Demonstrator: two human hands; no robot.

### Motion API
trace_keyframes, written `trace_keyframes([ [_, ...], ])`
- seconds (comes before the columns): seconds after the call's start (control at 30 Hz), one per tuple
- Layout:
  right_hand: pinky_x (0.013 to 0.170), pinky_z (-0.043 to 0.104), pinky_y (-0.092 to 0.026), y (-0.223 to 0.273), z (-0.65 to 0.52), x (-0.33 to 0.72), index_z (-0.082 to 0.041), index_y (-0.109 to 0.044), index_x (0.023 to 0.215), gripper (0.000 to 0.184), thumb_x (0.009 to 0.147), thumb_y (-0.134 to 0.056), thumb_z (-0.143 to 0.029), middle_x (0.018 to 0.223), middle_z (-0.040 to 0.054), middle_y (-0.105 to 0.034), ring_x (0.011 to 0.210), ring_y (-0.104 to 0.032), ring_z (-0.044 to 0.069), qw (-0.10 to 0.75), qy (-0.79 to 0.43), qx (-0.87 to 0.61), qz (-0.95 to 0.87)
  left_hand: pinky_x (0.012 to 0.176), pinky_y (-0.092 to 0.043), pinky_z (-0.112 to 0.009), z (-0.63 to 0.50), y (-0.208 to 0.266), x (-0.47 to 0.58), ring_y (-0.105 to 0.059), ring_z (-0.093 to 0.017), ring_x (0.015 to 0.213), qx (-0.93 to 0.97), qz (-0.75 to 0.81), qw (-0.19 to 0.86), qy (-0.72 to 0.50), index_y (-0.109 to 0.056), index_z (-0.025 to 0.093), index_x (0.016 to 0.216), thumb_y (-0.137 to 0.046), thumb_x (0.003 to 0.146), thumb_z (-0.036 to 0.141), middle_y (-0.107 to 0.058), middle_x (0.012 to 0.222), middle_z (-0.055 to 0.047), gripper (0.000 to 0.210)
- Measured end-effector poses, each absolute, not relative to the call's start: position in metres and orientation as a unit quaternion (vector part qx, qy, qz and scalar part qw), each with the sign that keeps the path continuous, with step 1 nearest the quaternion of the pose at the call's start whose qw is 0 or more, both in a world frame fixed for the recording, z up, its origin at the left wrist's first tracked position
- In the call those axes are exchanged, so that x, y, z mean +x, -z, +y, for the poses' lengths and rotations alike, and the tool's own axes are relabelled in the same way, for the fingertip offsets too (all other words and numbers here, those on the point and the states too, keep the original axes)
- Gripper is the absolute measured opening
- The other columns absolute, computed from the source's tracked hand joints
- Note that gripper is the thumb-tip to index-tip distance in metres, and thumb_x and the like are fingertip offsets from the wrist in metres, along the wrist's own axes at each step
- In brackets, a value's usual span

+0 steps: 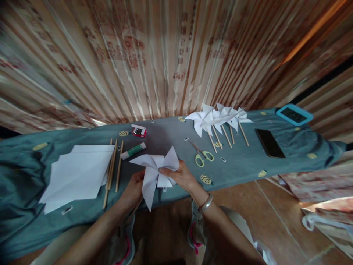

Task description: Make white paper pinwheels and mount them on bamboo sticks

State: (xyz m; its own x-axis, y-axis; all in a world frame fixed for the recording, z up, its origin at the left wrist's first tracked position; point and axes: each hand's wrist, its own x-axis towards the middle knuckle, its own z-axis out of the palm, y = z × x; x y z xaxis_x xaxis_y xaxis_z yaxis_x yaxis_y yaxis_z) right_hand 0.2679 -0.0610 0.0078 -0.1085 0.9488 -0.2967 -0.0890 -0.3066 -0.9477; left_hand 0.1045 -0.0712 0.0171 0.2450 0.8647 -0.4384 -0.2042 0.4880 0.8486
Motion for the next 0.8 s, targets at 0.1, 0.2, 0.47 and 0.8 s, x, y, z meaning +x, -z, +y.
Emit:
trace_keyframes([
  [0.1, 0.061, 0.029, -0.049, -0.0085, -0.0604, 0.2683, -0.014, -0.072, 0.076, 0.039, 0.055, -0.084, -0.044, 0.071, 0.003, -0.07, 0.061, -0.058, 0.014, 0.41, -0.626, -0.518, -0.413, 0.056, -0.047, -0.025, -0.0707, -0.0135, 0.102, -0.066, -0.024, 0.068, 0.388, 0.488, 0.689, -0.369, -0.075, 0.013, 0.072, -0.077, 0.056, 0.036, -0.071, 0.063, -0.005, 0.028],
  [0.2, 0.061, 0.03, -0.049, -0.0092, -0.0604, 0.2689, -0.014, -0.072, 0.077, 0.039, 0.057, -0.082, -0.046, 0.07, 0.0029, -0.069, 0.062, -0.058, 0.015, 0.4, -0.634, -0.511, -0.421, 0.059, -0.047, -0.025, -0.0705, -0.0113, 0.1006, -0.065, -0.023, 0.068, 0.417, 0.488, 0.673, -0.367, -0.074, 0.014, 0.068, -0.074, 0.06, 0.034, -0.069, 0.06, -0.003, 0.022],
  [0.47, 0.06, 0.028, -0.047, -0.0097, -0.0608, 0.2695, -0.014, -0.07, 0.073, 0.039, 0.055, -0.083, -0.046, 0.067, 0.0012, -0.066, 0.059, -0.055, 0.013, 0.402, -0.629, -0.515, -0.422, 0.051, -0.041, -0.023, -0.069, -0.0103, 0.1012, -0.058, -0.019, 0.055, 0.436, 0.494, 0.652, -0.374, -0.074, 0.015, 0.062, -0.073, 0.057, 0.034, -0.065, 0.051, -0.001, 0.02],
  [0.8, 0.06, 0.027, -0.047, -0.0096, -0.0608, 0.2689, -0.014, -0.071, 0.076, 0.04, 0.054, -0.084, -0.044, 0.069, 0.0009, -0.068, 0.06, -0.056, 0.013, 0.409, -0.652, -0.501, -0.396, 0.046, -0.035, -0.022, -0.0696, -0.0173, 0.105, -0.048, -0.012, 0.044, 0.405, 0.506, 0.665, -0.372, -0.076, 0.012, 0.069, -0.074, 0.055, 0.033, -0.065, 0.051, -0.002, 0.025],
])
